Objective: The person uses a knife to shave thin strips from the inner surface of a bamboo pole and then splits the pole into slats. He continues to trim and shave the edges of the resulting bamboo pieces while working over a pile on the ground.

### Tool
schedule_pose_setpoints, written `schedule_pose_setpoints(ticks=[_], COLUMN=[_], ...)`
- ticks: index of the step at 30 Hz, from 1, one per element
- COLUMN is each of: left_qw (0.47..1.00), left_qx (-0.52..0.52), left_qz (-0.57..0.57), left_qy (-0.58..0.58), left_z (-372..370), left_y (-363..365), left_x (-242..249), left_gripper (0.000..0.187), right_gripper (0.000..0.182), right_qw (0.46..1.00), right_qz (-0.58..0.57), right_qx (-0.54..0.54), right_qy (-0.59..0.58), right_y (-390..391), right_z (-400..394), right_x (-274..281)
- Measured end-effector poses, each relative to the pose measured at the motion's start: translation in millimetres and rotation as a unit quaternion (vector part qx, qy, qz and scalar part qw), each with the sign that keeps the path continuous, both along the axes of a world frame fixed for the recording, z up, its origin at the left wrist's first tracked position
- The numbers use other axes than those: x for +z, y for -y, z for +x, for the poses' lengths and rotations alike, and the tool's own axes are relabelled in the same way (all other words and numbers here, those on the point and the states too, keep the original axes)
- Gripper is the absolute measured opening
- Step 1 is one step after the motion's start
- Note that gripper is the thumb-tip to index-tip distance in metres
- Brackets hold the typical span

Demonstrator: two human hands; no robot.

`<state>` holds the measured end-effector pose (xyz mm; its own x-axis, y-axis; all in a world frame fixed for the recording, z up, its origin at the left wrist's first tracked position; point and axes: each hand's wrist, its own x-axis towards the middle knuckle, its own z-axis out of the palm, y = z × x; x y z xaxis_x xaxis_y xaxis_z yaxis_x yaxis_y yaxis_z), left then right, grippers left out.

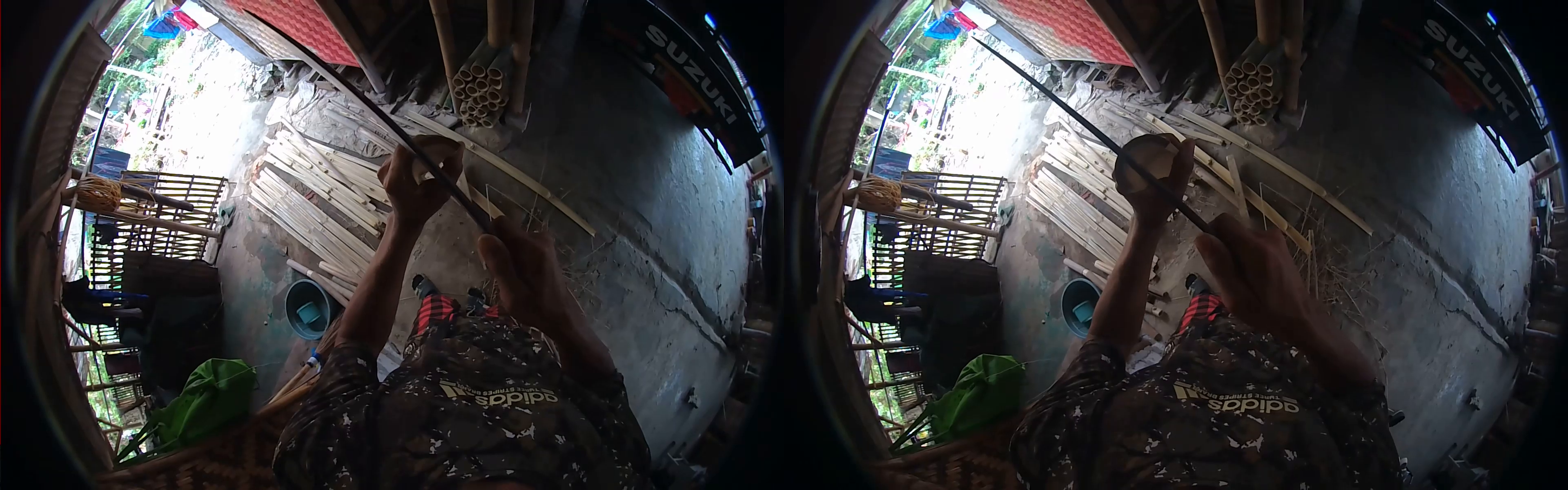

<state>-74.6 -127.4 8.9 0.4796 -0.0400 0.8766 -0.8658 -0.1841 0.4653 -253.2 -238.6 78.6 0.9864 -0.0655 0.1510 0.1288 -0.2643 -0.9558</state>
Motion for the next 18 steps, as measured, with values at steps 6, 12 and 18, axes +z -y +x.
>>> schedule_pose_setpoints(ticks=[6,12,18], left_qw=[0.999,0.999,0.996], left_qx=[-0.023,-0.028,-0.055], left_qz=[-0.015,0.004,-0.039], left_qy=[-0.023,-0.020,-0.064], left_z=[6.3,12.9,13.8], left_y=[2.5,5.3,8.6], left_x=[-8.3,-1.0,-9.1], left_gripper=[0.029,0.033,0.028], right_gripper=[0.044,0.039,0.029], right_qw=[0.972,0.996,0.999], right_qz=[0.191,0.005,0.009], right_qx=[0.018,-0.059,-0.036], right_qy=[-0.137,0.060,-0.034], right_y=[4.3,1.0,5.8], right_z=[4.7,6.0,17.1], right_x=[1.5,4.4,-6.4])
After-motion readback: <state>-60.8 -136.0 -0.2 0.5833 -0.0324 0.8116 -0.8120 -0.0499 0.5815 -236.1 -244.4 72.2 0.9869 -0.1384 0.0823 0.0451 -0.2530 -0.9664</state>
